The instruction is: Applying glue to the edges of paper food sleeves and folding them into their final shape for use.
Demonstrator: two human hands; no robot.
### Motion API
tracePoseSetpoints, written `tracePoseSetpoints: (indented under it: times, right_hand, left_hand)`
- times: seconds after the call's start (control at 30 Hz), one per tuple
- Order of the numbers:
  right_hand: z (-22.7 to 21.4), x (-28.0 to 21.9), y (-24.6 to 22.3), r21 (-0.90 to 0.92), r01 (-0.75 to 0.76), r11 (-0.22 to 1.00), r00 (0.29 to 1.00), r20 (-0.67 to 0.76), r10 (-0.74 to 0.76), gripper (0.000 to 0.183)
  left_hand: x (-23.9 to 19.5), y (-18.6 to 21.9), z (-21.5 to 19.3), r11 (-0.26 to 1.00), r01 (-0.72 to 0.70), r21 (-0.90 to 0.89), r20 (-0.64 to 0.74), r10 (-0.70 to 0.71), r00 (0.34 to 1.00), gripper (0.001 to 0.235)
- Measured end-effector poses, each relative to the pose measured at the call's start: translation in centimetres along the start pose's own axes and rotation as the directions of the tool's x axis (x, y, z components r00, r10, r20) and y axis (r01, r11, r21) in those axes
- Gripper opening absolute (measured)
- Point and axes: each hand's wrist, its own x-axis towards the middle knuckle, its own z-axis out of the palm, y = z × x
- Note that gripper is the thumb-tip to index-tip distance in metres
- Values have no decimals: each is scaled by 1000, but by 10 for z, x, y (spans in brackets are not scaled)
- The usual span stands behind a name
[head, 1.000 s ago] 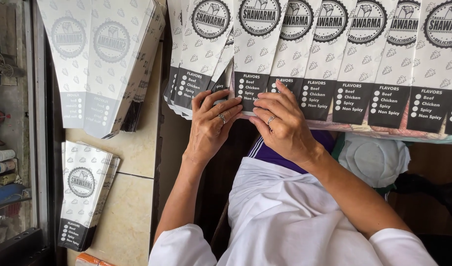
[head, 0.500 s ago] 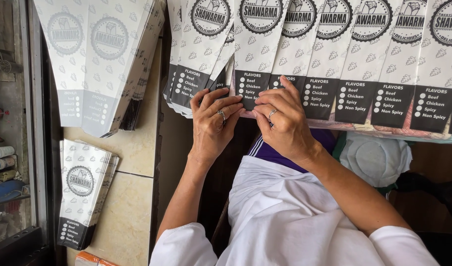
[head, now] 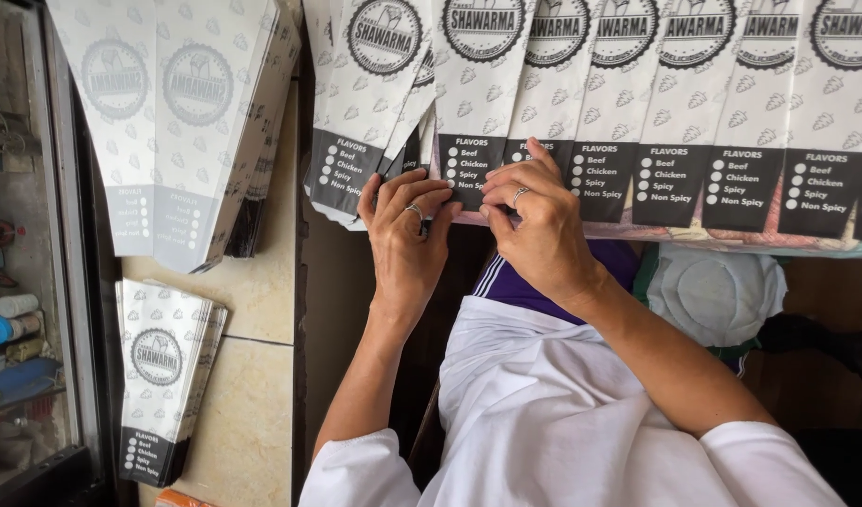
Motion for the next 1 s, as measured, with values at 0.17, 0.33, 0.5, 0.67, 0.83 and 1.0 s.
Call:
tracePoseSetpoints:
  times: [0.17,0.33,0.5,0.67,0.83,1.0]
  right_hand:
    - [7,-3,5,-8,-7,1000,999,-46,7,15]
    - [14,-4,3,-9,29,1000,992,-121,-30,13]
    - [-22,-2,-8,137,176,975,976,-156,-154,10]
    - [-127,-10,12,7,62,998,954,-296,-58,2]
    - [-276,-72,86,-206,-105,973,909,-416,10,5]
    - [-453,-197,212,-713,-600,363,774,-631,41,28]
  left_hand:
    - [4,8,-9,999,-32,3,43,32,999,4]
    - [0,10,-7,993,-103,55,34,101,994,9]
    - [-6,23,0,938,-207,279,-83,238,968,14]
    - [-2,46,7,913,-278,300,-132,328,935,15]
    - [15,78,31,912,-334,238,-124,370,921,18]
    - [39,133,88,909,-414,-52,-77,409,909,22]
